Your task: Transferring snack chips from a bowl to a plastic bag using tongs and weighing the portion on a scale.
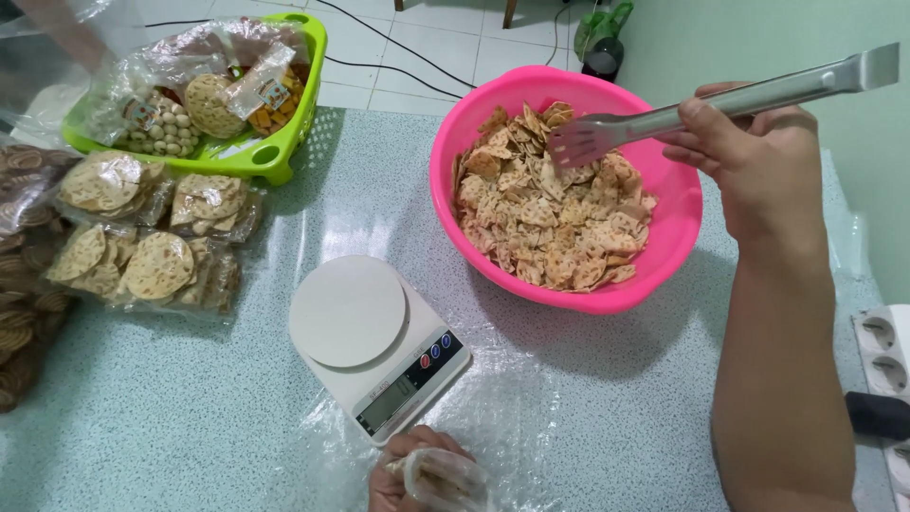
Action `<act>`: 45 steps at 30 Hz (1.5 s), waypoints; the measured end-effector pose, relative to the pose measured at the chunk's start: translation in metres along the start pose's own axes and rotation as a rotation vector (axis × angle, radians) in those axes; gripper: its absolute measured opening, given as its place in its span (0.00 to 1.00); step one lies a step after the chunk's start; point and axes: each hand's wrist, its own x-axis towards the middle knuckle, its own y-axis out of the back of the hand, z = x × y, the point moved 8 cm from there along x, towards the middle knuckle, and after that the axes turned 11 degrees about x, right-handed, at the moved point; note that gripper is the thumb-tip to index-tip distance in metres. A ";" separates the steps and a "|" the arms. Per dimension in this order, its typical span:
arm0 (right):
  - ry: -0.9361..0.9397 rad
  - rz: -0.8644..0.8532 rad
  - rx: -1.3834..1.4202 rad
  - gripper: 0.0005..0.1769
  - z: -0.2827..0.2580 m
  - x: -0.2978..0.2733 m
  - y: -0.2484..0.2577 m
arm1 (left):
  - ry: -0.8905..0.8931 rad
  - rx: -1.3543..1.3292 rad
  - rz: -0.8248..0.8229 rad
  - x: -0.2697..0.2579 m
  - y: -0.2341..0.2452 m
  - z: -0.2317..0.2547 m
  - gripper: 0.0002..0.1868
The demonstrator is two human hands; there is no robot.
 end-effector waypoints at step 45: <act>0.039 -0.127 0.167 0.09 -0.020 -0.010 0.005 | 0.386 -0.124 0.285 -0.014 0.005 -0.003 0.38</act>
